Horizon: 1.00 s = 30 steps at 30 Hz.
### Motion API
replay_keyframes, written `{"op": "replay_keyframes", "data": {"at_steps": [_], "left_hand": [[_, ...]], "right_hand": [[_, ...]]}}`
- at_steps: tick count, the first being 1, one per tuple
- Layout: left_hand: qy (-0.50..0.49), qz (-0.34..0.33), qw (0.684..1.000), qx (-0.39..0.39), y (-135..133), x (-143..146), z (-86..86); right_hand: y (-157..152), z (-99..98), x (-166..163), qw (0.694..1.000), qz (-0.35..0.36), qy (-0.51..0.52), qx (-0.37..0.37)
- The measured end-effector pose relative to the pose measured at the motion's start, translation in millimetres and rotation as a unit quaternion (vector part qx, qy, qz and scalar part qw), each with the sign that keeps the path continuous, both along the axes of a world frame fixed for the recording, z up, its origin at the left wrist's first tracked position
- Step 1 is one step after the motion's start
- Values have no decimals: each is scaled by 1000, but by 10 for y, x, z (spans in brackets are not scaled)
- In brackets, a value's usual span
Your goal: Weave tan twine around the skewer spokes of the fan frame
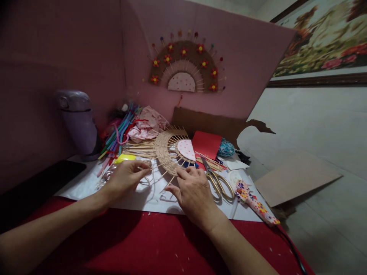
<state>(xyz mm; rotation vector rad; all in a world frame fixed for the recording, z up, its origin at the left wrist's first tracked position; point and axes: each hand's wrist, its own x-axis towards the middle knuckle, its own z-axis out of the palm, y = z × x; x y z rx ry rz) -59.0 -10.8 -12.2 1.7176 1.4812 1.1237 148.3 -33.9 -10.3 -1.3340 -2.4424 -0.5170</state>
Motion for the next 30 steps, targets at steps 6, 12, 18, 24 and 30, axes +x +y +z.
{"op": "replay_keyframes", "data": {"at_steps": [6, 12, 18, 24, 30], "left_hand": [[-28, 56, 986, 152, 21, -142, 136], [-41, -93, 977, 187, 40, -67, 73], [-102, -118, 988, 16, 95, 24, -50], [-415, -212, 855, -226, 124, 139, -72], [-508, -253, 769, -293, 135, 187, -127]], "right_hand": [[19, -6, 4, 1000, -8, 11, 20], [-2, -9, -33, 1000, -1, 5, 19], [-14, -16, -43, 1000, -12, 3, 13], [-44, 6, -44, 1000, 5, 14, 0], [-55, 56, -15, 999, 13, 30, -4]]}}
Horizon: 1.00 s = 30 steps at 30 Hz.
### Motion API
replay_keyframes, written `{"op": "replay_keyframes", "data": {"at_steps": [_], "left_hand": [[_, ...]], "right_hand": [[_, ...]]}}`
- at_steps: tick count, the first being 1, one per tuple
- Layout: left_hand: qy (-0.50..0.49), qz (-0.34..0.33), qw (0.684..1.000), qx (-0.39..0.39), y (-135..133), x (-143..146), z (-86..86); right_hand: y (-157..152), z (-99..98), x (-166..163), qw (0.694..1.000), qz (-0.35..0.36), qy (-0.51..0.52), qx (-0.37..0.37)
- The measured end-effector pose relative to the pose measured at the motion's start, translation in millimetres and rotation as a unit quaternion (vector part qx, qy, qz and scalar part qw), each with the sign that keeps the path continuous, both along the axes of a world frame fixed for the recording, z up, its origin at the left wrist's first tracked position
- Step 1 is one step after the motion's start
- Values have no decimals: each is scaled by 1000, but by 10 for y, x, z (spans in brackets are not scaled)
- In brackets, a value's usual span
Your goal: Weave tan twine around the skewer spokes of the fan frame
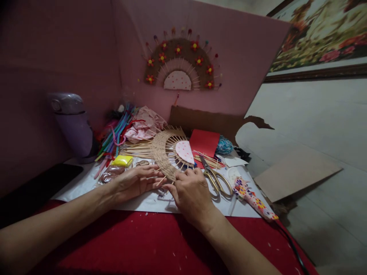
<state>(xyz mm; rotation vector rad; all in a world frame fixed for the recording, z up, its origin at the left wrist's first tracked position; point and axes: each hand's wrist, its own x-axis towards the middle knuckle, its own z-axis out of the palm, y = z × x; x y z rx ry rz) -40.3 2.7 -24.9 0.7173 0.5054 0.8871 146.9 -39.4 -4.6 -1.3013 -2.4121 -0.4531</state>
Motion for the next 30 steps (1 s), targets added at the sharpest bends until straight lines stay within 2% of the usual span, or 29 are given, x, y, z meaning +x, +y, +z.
{"op": "replay_keyframes", "data": {"at_steps": [4, 7, 13, 25, 30], "left_hand": [[6, -11, 1000, -13, -30, 13, -38], [11, -30, 999, -12, -79, 30, -32], [14, -27, 999, 15, -125, 48, -53], [50, 53, 997, 21, -178, 102, -40], [50, 50, 997, 36, -191, 112, -26]], "right_hand": [[-4, -7, 4, 995, -9, 92, 28], [3, -50, -15, 989, -9, 150, 10], [32, -134, -42, 987, 5, 152, -54], [-8, -144, -84, 983, 33, 160, -78], [-13, -141, -88, 982, 36, 176, -64]]}}
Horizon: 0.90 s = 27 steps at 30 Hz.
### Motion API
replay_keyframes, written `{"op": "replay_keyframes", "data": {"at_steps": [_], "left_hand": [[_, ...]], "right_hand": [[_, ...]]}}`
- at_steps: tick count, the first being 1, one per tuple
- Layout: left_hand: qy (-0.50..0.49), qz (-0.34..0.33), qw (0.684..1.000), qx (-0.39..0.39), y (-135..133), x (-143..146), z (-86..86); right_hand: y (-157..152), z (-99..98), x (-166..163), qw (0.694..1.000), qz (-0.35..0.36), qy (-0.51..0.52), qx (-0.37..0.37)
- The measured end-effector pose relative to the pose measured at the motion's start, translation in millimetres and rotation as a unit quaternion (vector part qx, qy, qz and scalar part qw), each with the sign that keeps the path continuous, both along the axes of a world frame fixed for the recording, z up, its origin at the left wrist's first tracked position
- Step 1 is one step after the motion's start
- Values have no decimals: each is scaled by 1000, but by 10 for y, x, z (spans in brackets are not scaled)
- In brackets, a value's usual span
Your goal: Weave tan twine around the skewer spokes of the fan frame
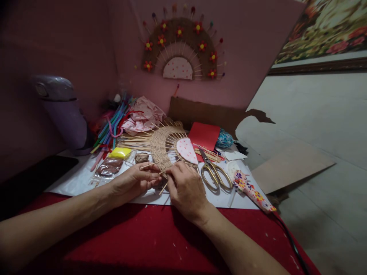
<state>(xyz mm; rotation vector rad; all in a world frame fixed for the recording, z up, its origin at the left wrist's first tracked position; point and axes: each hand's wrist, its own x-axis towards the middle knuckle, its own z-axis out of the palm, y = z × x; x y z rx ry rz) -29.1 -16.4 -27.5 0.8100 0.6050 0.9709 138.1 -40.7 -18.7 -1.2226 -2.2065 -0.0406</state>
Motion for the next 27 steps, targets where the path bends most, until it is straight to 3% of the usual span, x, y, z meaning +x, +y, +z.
{"op": "replay_keyframes", "data": {"at_steps": [27], "left_hand": [[43, 109, 992, 49, -49, 120, -82]], "right_hand": [[-38, -6, -58, 999, -21, -2, 41]]}}
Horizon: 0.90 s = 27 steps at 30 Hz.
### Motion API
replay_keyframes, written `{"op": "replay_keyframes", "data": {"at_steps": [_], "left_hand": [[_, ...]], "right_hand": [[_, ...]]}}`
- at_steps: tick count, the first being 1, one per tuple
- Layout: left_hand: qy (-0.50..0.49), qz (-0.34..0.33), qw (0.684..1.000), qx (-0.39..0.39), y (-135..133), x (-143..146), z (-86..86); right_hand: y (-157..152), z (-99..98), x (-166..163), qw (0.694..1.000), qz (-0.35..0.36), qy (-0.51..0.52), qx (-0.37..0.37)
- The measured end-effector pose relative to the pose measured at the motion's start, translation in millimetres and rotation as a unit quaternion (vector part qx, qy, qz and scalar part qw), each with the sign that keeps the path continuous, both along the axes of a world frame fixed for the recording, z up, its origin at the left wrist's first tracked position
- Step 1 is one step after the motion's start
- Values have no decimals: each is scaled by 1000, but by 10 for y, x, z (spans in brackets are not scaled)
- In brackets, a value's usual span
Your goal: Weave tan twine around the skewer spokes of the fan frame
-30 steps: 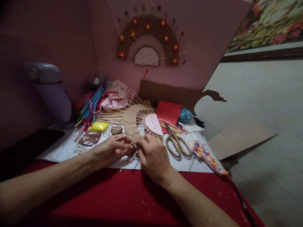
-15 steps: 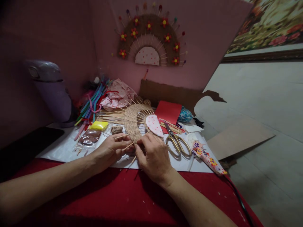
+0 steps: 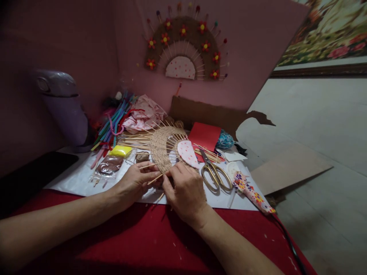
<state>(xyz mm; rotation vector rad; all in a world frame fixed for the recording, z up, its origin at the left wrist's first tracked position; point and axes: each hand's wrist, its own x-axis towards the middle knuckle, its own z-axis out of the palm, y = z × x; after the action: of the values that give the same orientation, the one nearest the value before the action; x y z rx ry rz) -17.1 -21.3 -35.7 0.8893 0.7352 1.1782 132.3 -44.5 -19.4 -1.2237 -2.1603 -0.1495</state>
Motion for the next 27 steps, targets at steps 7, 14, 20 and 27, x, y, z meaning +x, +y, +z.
{"op": "replay_keyframes", "data": {"at_steps": [7, 14, 20, 27], "left_hand": [[10, 6, 1000, -15, 4, 3, 8], [24, 17, 1000, -7, -6, 16, 7], [28, 23, 999, -5, -13, 18, 1], [12, 14, 1000, -13, -4, 14, 0]], "right_hand": [[3, 14, -17, 1000, -6, -15, -4], [8, -1, -32, 1000, -21, -13, 6], [10, 8, -27, 1000, -15, -27, 3], [31, -21, -43, 998, -38, -37, 32]]}}
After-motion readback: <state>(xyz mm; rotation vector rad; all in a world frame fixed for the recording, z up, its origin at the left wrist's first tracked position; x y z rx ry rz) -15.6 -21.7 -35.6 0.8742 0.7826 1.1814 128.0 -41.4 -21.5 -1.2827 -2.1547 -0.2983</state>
